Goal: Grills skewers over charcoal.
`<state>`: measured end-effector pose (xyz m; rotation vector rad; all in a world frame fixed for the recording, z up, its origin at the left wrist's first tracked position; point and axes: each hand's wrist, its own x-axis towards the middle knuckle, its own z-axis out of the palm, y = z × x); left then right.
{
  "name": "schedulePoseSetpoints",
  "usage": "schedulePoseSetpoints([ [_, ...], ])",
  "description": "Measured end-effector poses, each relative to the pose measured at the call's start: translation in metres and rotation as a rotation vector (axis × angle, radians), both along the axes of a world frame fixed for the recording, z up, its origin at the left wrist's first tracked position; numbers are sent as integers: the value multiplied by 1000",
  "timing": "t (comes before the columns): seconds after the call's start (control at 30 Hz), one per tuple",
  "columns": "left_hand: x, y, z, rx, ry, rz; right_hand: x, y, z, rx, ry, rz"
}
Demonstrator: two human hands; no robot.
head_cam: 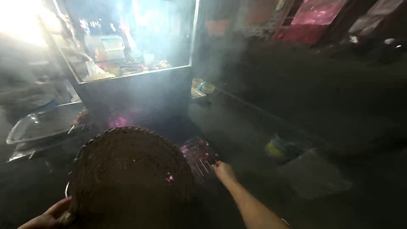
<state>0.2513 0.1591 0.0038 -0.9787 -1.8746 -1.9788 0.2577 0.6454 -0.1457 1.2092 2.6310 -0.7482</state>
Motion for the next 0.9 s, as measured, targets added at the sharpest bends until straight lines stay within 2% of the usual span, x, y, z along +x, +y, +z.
schedulePoseSetpoints([
  [0.13, 3, 36, -4, -78, 136, 90, -9, -7, -19, -213, -72, -43],
  [0.23, 18, 50, 6, -24, 22, 26, -13, 1, -47, -401, 97, -156],
  [0.33, 14, 50, 8, -21, 82, 72, -15, 7, -52, -515, 232, -256],
  [0.47, 14, 56, 13, -2, 156, 164, -13, 16, -45, -557, 254, -280],
  [0.53, 23, 54, 15, -48, 106, 125, -16, 15, -37, -599, 233, -268],
  [0.6, 23, 55, 18, 3, 69, 57, -16, 15, -35, -657, 165, -255],
  [0.8, 17, 43, 26, 88, 18, 83, -8, 26, -30, -739, 105, -224],
  [0.9, 19, 40, 26, 39, 20, 79, -6, 23, -32, -715, 131, -214],
])
